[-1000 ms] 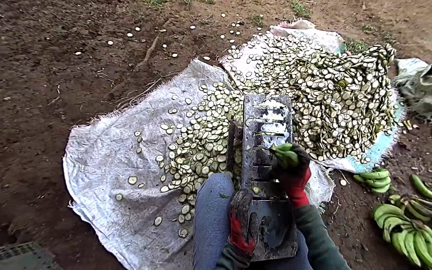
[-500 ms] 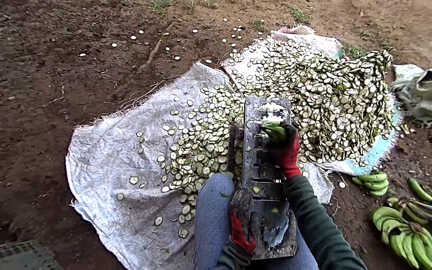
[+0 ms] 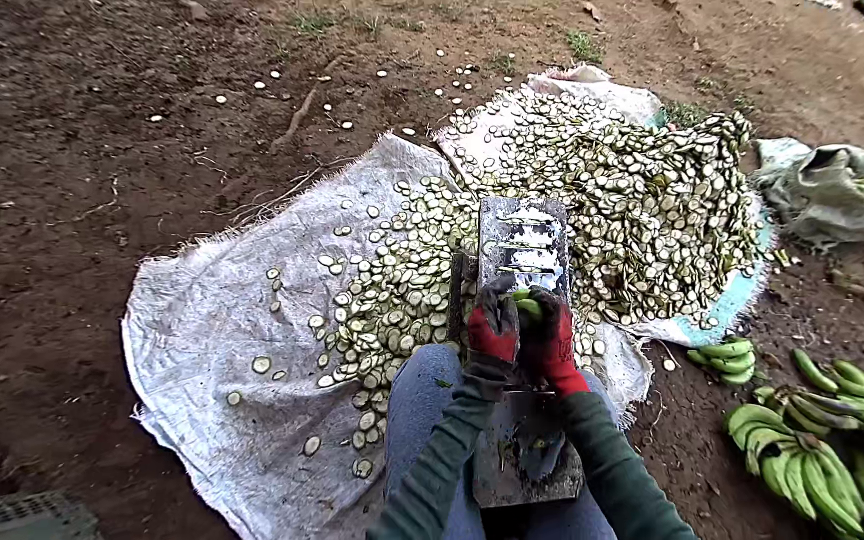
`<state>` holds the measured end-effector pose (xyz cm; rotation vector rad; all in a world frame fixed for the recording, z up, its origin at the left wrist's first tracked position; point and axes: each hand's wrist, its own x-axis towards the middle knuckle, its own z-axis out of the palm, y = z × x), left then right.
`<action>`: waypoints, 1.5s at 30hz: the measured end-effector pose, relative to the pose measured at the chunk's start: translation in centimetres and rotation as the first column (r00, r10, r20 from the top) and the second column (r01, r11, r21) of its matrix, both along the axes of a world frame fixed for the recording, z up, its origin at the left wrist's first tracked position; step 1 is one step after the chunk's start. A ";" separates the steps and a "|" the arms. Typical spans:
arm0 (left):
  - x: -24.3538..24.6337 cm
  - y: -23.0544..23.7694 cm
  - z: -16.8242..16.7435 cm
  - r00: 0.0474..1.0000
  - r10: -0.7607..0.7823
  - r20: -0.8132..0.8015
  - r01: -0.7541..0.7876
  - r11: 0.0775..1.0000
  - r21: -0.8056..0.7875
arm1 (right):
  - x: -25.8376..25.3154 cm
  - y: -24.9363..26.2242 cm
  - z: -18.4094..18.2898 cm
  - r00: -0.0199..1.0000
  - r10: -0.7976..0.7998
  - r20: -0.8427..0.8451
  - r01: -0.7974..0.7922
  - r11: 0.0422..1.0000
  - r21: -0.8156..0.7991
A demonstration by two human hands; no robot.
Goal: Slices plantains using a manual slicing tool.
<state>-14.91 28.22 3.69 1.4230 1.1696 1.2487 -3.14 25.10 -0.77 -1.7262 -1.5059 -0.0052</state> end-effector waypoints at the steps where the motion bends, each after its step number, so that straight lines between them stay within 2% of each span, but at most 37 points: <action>1: 0.1 0.5 0.3 0.999 -0.016 -0.034 0.016 1.000 -0.001 | -0.2 -0.4 0.8 1.000 -0.011 -0.029 0.010 0.999 -0.053; 4: -0.3 -0.2 0.4 0.999 -0.010 -0.033 0.011 0.999 0.043 | -0.6 0.3 3.3 1.000 -0.001 0.010 0.003 0.988 -0.153; 7: -2.0 -2.5 -1.2 0.999 0.033 -0.009 -0.033 0.999 0.004 | -0.9 0.5 3.4 0.999 0.028 0.018 -0.022 0.960 -0.278; 10: -4.8 -5.3 -2.9 0.992 0.106 0.074 -0.111 0.992 0.062 | -2.0 -5.3 1.4 0.999 0.030 0.033 -0.026 0.994 -0.102; 12: -6.5 -8.2 -4.3 0.990 0.137 0.027 -0.138 0.989 0.044 | -3.3 -11.8 -0.7 0.998 0.036 0.055 -0.039 0.998 0.040; 14: -6.6 -10.8 -6.0 0.990 0.132 -0.048 -0.130 0.991 0.042 | -3.7 -15.0 -2.4 0.994 0.064 0.090 -0.073 0.991 0.108; 16: -5.6 -12.8 -7.5 0.971 0.117 -0.207 -0.104 0.992 0.070 | -2.5 -11.9 -2.5 0.987 0.099 0.129 -0.119 0.980 0.159; 19: -4.0 -13.3 -8.9 0.869 0.150 -0.471 -0.051 0.975 0.217 | 0.9 0.0 -0.3 0.974 0.096 0.203 -0.132 0.977 0.169; 22: -3.7 -13.4 -9.3 0.853 0.188 -0.487 -0.068 0.965 0.254 | 3.1 9.0 1.8 0.984 0.085 0.159 -0.100 0.991 0.086; 24: -4.3 -13.5 -9.1 0.888 0.171 -0.428 -0.073 0.969 0.236 | 2.8 9.7 2.4 0.991 0.055 0.121 -0.060 0.998 0.034; 26: -4.8 -13.9 -9.2 0.936 0.149 -0.318 -0.086 0.975 0.204 | 1.8 5.9 1.4 0.994 0.054 0.093 -0.058 0.997 0.043; 28: -5.2 -14.1 -9.0 0.974 0.126 -0.190 -0.101 0.985 0.137 | -0.3 -1.8 -1.0 0.995 0.064 0.077 -0.073 0.990 0.121; 30: -5.3 -14.1 -8.6 0.996 0.093 -0.014 -0.092 0.995 0.045 | -2.9 -10.2 -3.0 0.997 0.066 0.048 -0.073 0.982 0.173; 32: -5.4 -13.5 -8.5 0.981 0.042 0.192 -0.028 0.997 -0.074 | -4.2 -14.2 -4.2 0.996 0.074 0.054 -0.082 0.981 0.173; 34: -5.2 -13.0 -7.8 0.954 0.042 0.295 -0.003 0.991 -0.132 | -3.0 -11.4 -3.8 0.992 0.085 0.091 -0.100 0.979 0.176; 35: -5.3 -13.0 -7.7 0.967 0.037 0.253 -0.004 0.992 -0.129 | -2.0 -8.1 -2.9 0.988 0.084 0.131 -0.106 0.980 0.171; 37: -5.4 -12.8 -6.8 0.978 0.070 0.197 -0.025 0.974 -0.227 | -0.1 -1.0 -1.1 0.985 0.069 0.161 -0.088 0.990 0.110; 39: -5.3 -13.2 -7.7 0.983 0.089 0.161 -0.062 0.984 -0.167 | 0.9 3.6 0.4 0.996 0.030 0.086 -0.027 0.999 -0.032; 41: -5.6 -13.6 -9.0 0.993 0.084 0.078 -0.083 0.996 -0.019 | 1.0 4.9 1.5 0.999 -0.001 0.033 0.006 0.987 -0.160; 45: -5.1 -13.4 -9.6 0.994 0.069 0.089 -0.067 0.997 -0.035 | 1.1 5.2 5.0 0.982 0.043 0.185 0.022 0.941 -0.337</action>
